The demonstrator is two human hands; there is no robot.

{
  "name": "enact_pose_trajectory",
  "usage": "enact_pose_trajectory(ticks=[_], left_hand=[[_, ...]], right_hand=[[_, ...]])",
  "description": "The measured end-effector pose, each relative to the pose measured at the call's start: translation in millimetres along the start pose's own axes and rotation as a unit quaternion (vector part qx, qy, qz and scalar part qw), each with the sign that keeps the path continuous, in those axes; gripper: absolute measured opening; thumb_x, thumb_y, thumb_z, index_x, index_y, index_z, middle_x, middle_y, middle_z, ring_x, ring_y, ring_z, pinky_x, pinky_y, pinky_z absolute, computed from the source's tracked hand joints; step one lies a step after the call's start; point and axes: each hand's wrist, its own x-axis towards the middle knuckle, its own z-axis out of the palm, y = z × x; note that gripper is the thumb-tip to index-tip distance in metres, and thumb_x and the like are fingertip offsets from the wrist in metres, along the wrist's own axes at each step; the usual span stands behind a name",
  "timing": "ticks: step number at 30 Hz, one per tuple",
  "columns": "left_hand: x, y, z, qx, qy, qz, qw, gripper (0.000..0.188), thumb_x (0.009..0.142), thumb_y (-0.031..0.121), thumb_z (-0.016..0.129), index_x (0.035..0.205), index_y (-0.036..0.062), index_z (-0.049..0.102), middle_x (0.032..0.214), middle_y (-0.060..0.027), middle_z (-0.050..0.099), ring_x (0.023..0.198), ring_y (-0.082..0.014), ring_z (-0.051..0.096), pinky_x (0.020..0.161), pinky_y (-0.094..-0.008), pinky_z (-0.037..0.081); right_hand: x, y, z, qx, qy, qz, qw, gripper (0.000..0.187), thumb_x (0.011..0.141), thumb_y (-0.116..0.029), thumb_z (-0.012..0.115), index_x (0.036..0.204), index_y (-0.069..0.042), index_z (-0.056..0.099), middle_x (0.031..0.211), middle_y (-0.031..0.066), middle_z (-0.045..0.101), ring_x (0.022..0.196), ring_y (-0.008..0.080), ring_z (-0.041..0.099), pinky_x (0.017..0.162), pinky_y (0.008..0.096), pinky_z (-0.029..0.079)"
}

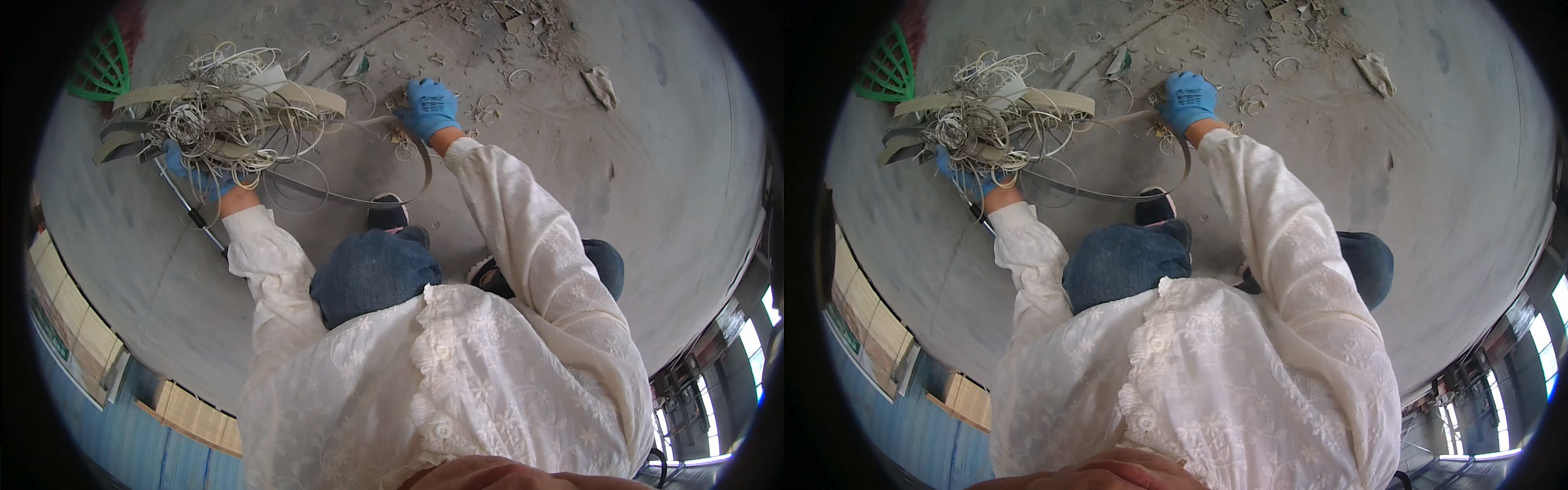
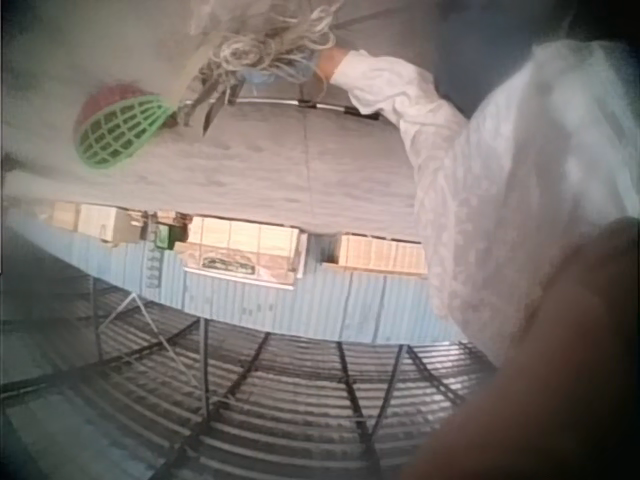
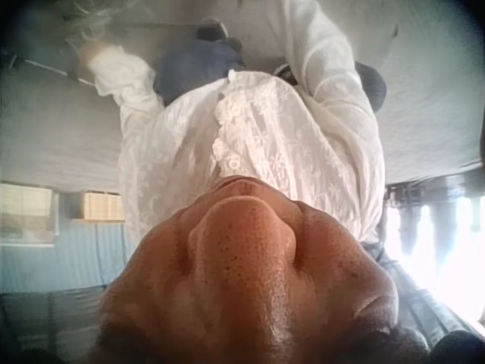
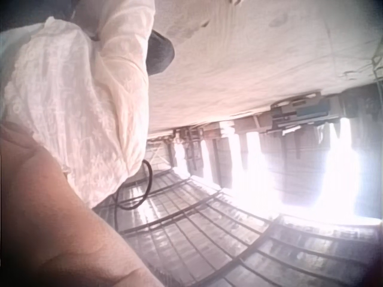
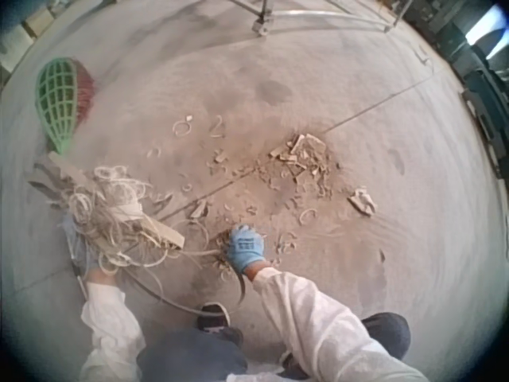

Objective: The person sweeps a concrete floor with a long-handled broom, gathering debris into a central pile. They then use both hands to collect the debris into a bundle.

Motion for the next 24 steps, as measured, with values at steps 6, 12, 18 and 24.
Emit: enact_pose_trajectory(ticks=[6, 12, 18, 24], left_hand=[[26, -6, -32, 0.245, -0.031, 0.107, 0.963, 0.035, 0.09, 0.018, 0.049, 0.115, -0.0045, 0.054, 0.11, -0.0151, 0.06, 0.093, -0.0229, 0.061, 0.077, -0.0338, 0.053], [28, -10, -46, 0.038, -0.022, 0.001, 0.999, 0.045, 0.094, 0.03, 0.039, 0.125, -0.0016, 0.048, 0.122, -0.0161, 0.054, 0.107, -0.0263, 0.055, 0.09, -0.0375, 0.048], [26, -15, -46, 0.354, -0.092, 0.239, 0.9, 0.044, 0.095, 0.028, 0.037, 0.125, -0.0026, 0.047, 0.124, -0.0183, 0.052, 0.109, -0.0285, 0.054, 0.091, -0.0395, 0.048], [11, -4, -27, 0.093, -0.06, 0.014, 0.994, 0.043, 0.094, 0.027, 0.04, 0.126, -0.0015, 0.047, 0.125, -0.0191, 0.052, 0.109, -0.0287, 0.055, 0.09, -0.0429, 0.049]], right_hand=[[11, -6, 16, -0.073, -0.037, -0.02, 0.996, 0.042, 0.074, -0.037, 0.067, 0.105, -0.01, 0.059, 0.104, 0.0147, 0.06, 0.096, 0.032, 0.06, 0.08, 0.0424, 0.049], [-4, -16, 23, -0.049, 0.103, 0.024, 0.993, 0.025, 0.078, -0.016, 0.062, 0.099, -0.003, 0.061, 0.103, 0.0178, 0.062, 0.095, 0.0323, 0.062, 0.076, 0.0426, 0.051], [5, -16, 14, 0.014, -0.006, 0.025, 1.0, 0.02, 0.078, -0.013, 0.06, 0.095, -0.006, 0.068, 0.096, 0.0158, 0.066, 0.089, 0.031, 0.066, 0.072, 0.04, 0.053], [7, -16, -1, 0.008, -0.071, 0.034, 0.997, 0.02, 0.076, -0.016, 0.062, 0.094, -0.011, 0.071, 0.096, 0.014, 0.067, 0.092, 0.0313, 0.065, 0.076, 0.0399, 0.051]])
